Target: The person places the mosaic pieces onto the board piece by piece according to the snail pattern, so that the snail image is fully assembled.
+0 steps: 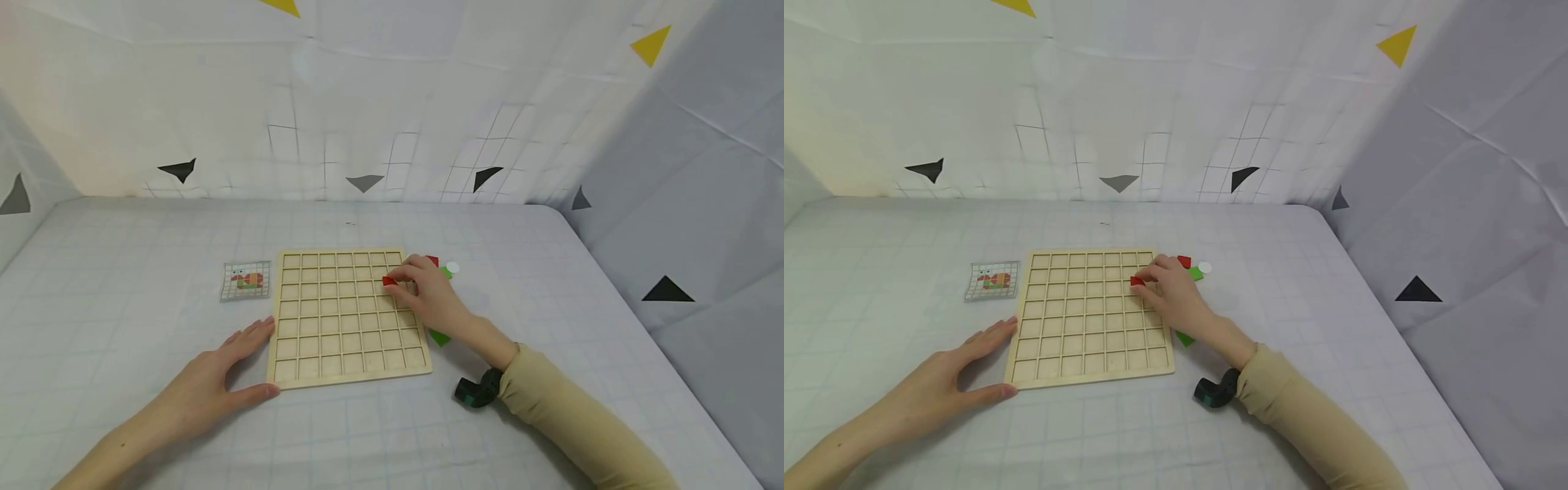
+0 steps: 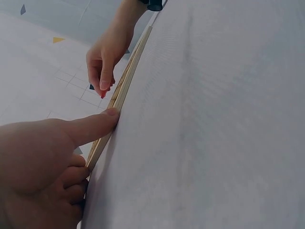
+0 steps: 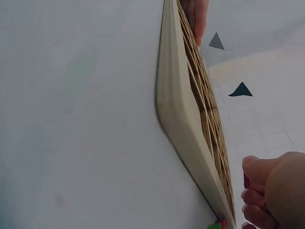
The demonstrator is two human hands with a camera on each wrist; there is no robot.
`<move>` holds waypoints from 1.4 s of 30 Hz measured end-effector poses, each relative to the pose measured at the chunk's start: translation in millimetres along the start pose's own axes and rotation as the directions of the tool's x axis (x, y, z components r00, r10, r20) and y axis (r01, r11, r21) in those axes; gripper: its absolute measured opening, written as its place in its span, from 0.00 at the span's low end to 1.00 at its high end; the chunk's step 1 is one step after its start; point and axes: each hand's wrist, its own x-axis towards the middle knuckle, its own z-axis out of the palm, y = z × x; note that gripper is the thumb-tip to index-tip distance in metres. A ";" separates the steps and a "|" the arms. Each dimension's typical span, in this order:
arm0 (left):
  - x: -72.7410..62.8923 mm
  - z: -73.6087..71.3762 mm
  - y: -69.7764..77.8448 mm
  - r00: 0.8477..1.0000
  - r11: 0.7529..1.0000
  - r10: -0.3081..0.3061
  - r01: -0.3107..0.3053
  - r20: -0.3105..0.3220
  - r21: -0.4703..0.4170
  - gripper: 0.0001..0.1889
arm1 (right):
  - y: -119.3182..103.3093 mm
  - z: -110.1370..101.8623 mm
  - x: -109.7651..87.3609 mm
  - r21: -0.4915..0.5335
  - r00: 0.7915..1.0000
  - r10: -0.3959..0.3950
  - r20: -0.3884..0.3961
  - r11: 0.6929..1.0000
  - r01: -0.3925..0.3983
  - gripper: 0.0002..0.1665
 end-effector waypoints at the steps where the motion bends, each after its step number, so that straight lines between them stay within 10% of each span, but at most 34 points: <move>1: 0.0 0.1 -0.2 1.000 1.000 0.006 -0.006 -0.003 0.001 0.48 | -0.6 0.9 0.6 -0.003 1.000 0.001 0.001 1.000 -0.001 0.10; 42: -0.6 1.5 -0.9 1.000 1.000 0.008 -0.007 -0.003 0.008 0.48 | 1.0 17.8 -0.1 -0.033 0.997 -0.064 -0.044 0.997 0.063 0.11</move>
